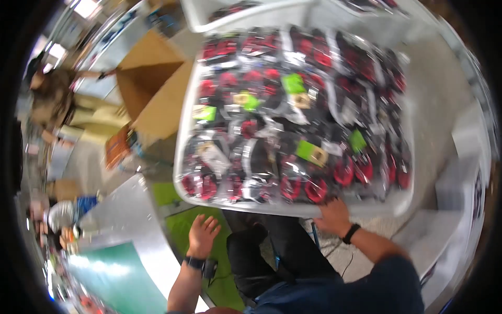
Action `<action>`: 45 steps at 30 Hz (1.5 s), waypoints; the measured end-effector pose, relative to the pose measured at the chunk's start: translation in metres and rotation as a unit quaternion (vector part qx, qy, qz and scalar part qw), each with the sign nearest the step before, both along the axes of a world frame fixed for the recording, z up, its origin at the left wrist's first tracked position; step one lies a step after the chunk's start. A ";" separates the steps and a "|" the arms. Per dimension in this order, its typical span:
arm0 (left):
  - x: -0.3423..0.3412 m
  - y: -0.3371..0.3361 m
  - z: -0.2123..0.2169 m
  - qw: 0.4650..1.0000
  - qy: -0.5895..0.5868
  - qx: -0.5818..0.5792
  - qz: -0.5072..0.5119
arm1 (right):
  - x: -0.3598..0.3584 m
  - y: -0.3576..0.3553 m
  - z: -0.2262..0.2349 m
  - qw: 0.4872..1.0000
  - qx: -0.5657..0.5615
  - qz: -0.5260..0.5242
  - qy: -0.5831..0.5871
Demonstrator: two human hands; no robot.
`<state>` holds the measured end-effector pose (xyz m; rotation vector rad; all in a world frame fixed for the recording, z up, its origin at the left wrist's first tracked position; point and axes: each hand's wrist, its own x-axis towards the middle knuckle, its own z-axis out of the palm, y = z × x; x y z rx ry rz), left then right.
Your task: The recorder prepares a shipping box by applying tape and then walks to a storage area to retrieve more tape.
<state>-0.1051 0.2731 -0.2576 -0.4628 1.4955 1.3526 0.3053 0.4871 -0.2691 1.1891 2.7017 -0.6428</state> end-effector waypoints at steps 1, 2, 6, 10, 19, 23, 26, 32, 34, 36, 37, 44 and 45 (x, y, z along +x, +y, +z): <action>-0.006 0.017 -0.003 1.000 0.002 -0.008 0.012 | 0.007 0.001 0.001 0.999 0.019 -0.005 0.026; -0.015 0.030 -0.006 0.999 0.006 -0.039 0.019 | 0.008 0.001 0.002 0.998 0.035 -0.012 0.057; -0.055 0.058 -0.005 0.985 0.047 -0.163 0.044 | 0.012 0.009 0.019 0.995 -0.053 -0.046 0.069; -0.093 0.072 0.005 0.978 0.072 -0.184 0.068 | 0.031 0.021 0.037 0.991 -0.118 -0.039 0.053; -0.158 0.115 -0.054 0.996 -0.021 -0.081 0.015 | 0.063 0.016 0.028 0.982 -0.100 -0.143 -0.065; -0.164 0.143 -0.062 0.998 -0.024 -0.064 -0.006 | 0.058 0.004 0.004 0.971 -0.060 -0.200 -0.118; -0.169 0.136 -0.069 0.999 0.012 -0.041 -0.033 | 0.053 0.005 -0.001 0.973 -0.015 -0.194 -0.124; -0.160 0.144 -0.032 0.997 -0.027 -0.033 -0.058 | 0.056 0.029 0.014 0.977 -0.057 -0.194 -0.066; -0.147 0.165 -0.021 0.996 -0.056 0.004 -0.066 | 0.072 0.025 0.010 0.972 -0.074 -0.211 -0.071; -0.157 0.159 -0.021 0.995 -0.024 -0.024 -0.093 | 0.072 0.026 0.007 0.970 -0.105 -0.205 -0.071; -0.156 0.156 -0.022 0.995 -0.022 -0.028 -0.092 | 0.075 0.026 0.008 0.976 -0.080 -0.189 -0.073; -0.133 0.171 -0.003 0.996 -0.083 -0.018 -0.016 | 0.114 0.011 -0.031 0.986 -0.070 -0.146 -0.044; -0.139 0.152 -0.014 0.998 -0.062 0.009 -0.014 | 0.111 0.017 -0.028 0.987 -0.078 -0.134 -0.046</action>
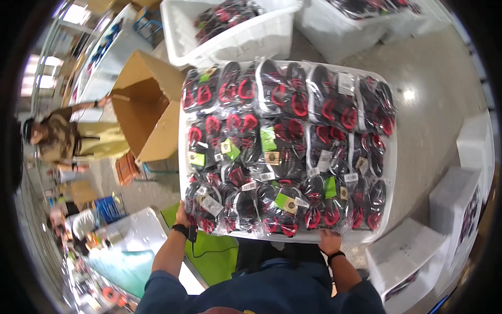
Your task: The recorder prepares a shipping box by applying tape and then walks to a storage area to retrieve more tape.
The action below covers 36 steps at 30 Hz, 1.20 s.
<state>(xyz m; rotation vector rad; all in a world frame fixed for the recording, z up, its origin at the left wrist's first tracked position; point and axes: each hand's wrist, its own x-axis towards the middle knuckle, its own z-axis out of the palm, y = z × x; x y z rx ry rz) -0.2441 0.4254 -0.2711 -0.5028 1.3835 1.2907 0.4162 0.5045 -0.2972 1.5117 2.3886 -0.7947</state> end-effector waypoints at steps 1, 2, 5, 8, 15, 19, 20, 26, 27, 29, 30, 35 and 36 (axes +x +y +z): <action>-0.002 -0.014 -0.006 0.999 0.019 0.027 0.003 | -0.002 0.004 0.003 1.000 0.002 -0.005 0.004; 0.006 -0.010 -0.006 0.999 0.021 0.007 0.023 | 0.002 0.009 0.006 1.000 0.011 0.009 0.009; 0.041 0.038 0.015 0.995 0.062 -0.071 0.036 | 0.006 0.018 0.030 0.999 0.008 0.042 -0.003; 0.041 -0.032 -0.044 0.985 0.145 -0.085 0.044 | 0.012 0.028 0.018 0.994 0.056 0.099 0.008; 0.150 -0.113 -0.087 0.975 0.180 -0.127 0.017 | 0.087 0.087 -0.012 0.965 0.072 0.181 -0.177; 0.190 -0.154 -0.048 0.992 -0.121 -0.027 0.017 | 0.109 0.101 -0.029 0.961 0.182 0.014 -0.206; 0.192 -0.173 -0.053 0.995 -0.069 0.056 -0.042 | 0.128 0.088 -0.029 0.955 0.183 0.018 -0.234; 0.141 -0.321 -0.061 0.881 0.377 0.194 -0.208 | -0.095 0.137 0.035 0.952 -0.045 0.204 -0.225; 0.114 -0.340 -0.017 0.967 0.062 0.236 0.075 | -0.116 0.130 0.048 0.951 -0.047 0.217 -0.217; 0.069 -0.415 0.030 0.959 0.050 0.209 0.182 | -0.167 0.121 0.070 0.944 -0.057 0.259 -0.199; 0.048 -0.446 0.071 0.971 0.081 0.079 0.212 | -0.188 0.116 0.085 0.940 -0.061 0.275 -0.191; 0.004 -0.689 0.080 0.919 0.221 -0.176 0.275 | -0.323 0.048 0.134 0.921 -0.107 0.343 -0.152; -0.003 -0.743 0.071 0.901 0.239 -0.226 0.284 | -0.350 0.025 0.138 0.918 -0.120 0.348 -0.147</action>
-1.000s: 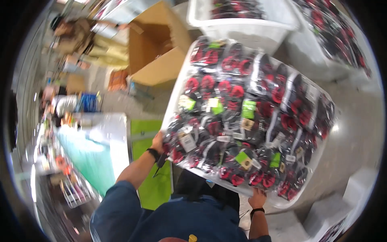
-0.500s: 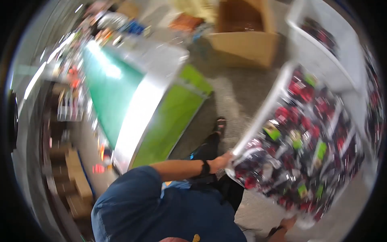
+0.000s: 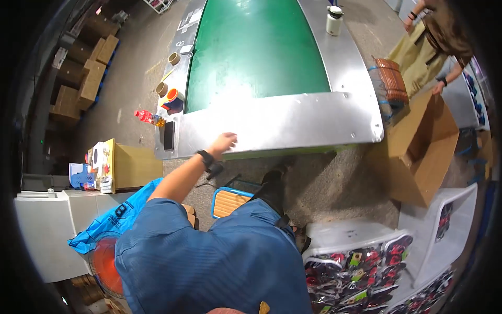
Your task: The recorder prepares a shipping box by applying tape and then walks to a storage area to retrieve more tape.
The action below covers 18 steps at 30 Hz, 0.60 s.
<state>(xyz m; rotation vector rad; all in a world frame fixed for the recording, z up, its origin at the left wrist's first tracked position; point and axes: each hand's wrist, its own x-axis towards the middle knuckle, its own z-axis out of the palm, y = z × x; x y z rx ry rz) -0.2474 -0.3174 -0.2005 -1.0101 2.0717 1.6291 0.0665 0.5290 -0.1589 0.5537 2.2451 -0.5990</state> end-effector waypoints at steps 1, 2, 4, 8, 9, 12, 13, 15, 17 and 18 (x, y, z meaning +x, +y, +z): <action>0.001 -0.066 -0.014 0.994 0.001 -0.106 0.008 | -0.029 -0.020 0.006 1.000 -0.021 0.011 -0.003; 0.006 -0.123 -0.028 0.971 0.012 -0.236 0.040 | -0.069 -0.050 0.002 0.999 -0.047 0.022 -0.002; -0.021 -0.185 -0.012 0.921 -0.022 -0.386 0.050 | -0.109 -0.102 0.011 0.997 -0.071 0.019 -0.011; -0.049 -0.279 0.002 0.843 -0.081 -0.523 0.100 | -0.161 -0.185 0.050 0.991 -0.130 0.007 -0.039; -0.050 -0.294 0.002 0.807 -0.132 -0.567 0.099 | -0.180 -0.207 0.051 0.988 -0.149 0.005 -0.043; -0.046 -0.335 -0.005 0.779 -0.157 -0.605 0.050 | -0.243 -0.273 0.086 0.979 -0.189 -0.064 -0.040; -0.043 -0.345 -0.010 0.759 -0.143 -0.635 0.031 | -0.265 -0.295 0.102 0.968 -0.214 -0.129 -0.025; -0.054 -0.351 -0.005 0.768 -0.174 -0.617 0.007 | -0.285 -0.316 0.105 0.974 -0.182 -0.136 -0.003; -0.050 -0.358 -0.006 0.771 -0.205 -0.603 -0.016 | -0.302 -0.317 0.092 0.974 -0.184 -0.128 0.028; -0.042 -0.370 -0.011 0.757 -0.202 -0.620 -0.033 | -0.323 -0.341 0.096 0.972 -0.171 -0.160 -0.002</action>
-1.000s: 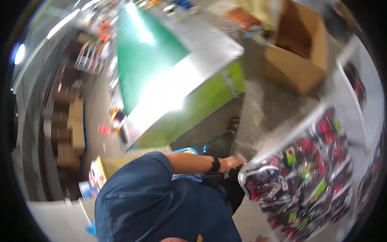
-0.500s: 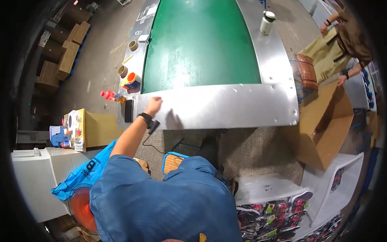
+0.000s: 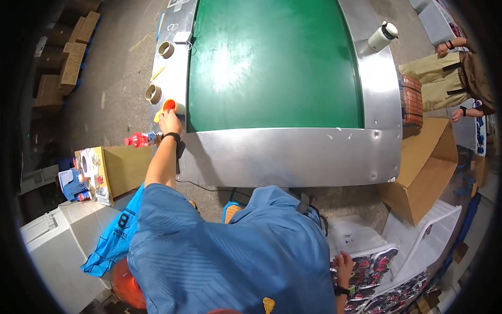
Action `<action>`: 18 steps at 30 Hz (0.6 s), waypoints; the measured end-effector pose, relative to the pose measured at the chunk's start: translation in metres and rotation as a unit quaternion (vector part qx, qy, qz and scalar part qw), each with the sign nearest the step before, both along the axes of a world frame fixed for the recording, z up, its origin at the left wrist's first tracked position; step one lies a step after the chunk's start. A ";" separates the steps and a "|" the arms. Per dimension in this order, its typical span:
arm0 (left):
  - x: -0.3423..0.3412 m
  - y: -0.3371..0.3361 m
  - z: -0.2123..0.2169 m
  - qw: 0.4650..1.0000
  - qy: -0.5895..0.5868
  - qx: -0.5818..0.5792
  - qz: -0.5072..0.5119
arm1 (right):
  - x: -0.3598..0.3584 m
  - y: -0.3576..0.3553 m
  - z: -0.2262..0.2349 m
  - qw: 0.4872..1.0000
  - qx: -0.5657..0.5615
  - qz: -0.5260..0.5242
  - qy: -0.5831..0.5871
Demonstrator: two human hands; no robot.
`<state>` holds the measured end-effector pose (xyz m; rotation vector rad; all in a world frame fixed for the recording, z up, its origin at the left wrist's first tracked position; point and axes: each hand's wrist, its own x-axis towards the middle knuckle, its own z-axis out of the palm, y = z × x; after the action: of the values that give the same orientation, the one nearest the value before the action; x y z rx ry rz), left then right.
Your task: The recorder prepares a shipping box by applying tape and then walks to a storage area to retrieve more tape.
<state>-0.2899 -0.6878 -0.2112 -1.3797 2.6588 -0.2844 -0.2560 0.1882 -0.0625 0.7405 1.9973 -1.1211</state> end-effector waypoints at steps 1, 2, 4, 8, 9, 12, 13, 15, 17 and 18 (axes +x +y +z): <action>0.010 -0.012 -0.002 1.000 -0.009 -0.019 -0.018 | -0.011 -0.006 -0.010 1.000 -0.005 0.001 0.000; 0.017 -0.019 -0.005 0.997 -0.003 -0.044 -0.068 | -0.024 -0.006 -0.024 0.999 -0.029 0.025 0.031; -0.001 -0.006 0.002 0.993 0.035 0.010 -0.109 | -0.043 -0.023 -0.023 0.994 -0.024 0.046 0.095; -0.096 0.086 0.032 0.916 0.173 0.126 -0.339 | -0.129 -0.104 0.017 0.972 0.020 0.107 0.208; -0.110 0.121 0.052 0.890 0.185 0.161 -0.386 | -0.155 -0.145 0.041 0.960 0.027 0.141 0.239; -0.145 0.234 0.119 0.813 0.125 0.267 -0.502 | -0.211 -0.214 0.075 0.871 -0.026 0.274 0.406; -0.152 0.265 0.135 0.776 0.117 0.296 -0.544 | -0.224 -0.232 0.088 0.854 -0.035 0.335 0.396; -0.169 0.328 0.164 0.692 0.105 0.370 -0.612 | -0.226 -0.253 0.094 0.802 -0.084 0.383 0.450; -0.183 0.384 0.179 0.600 0.086 0.461 -0.648 | -0.223 -0.256 0.088 0.744 -0.141 0.422 0.499; -0.188 0.406 0.186 0.566 0.063 0.480 -0.668 | -0.217 -0.250 0.092 0.745 -0.148 0.420 0.496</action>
<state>-0.4775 -0.2819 -0.0249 1.0286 2.4675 1.0246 -0.4731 -0.0616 0.0295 -1.1174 2.3875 -1.2663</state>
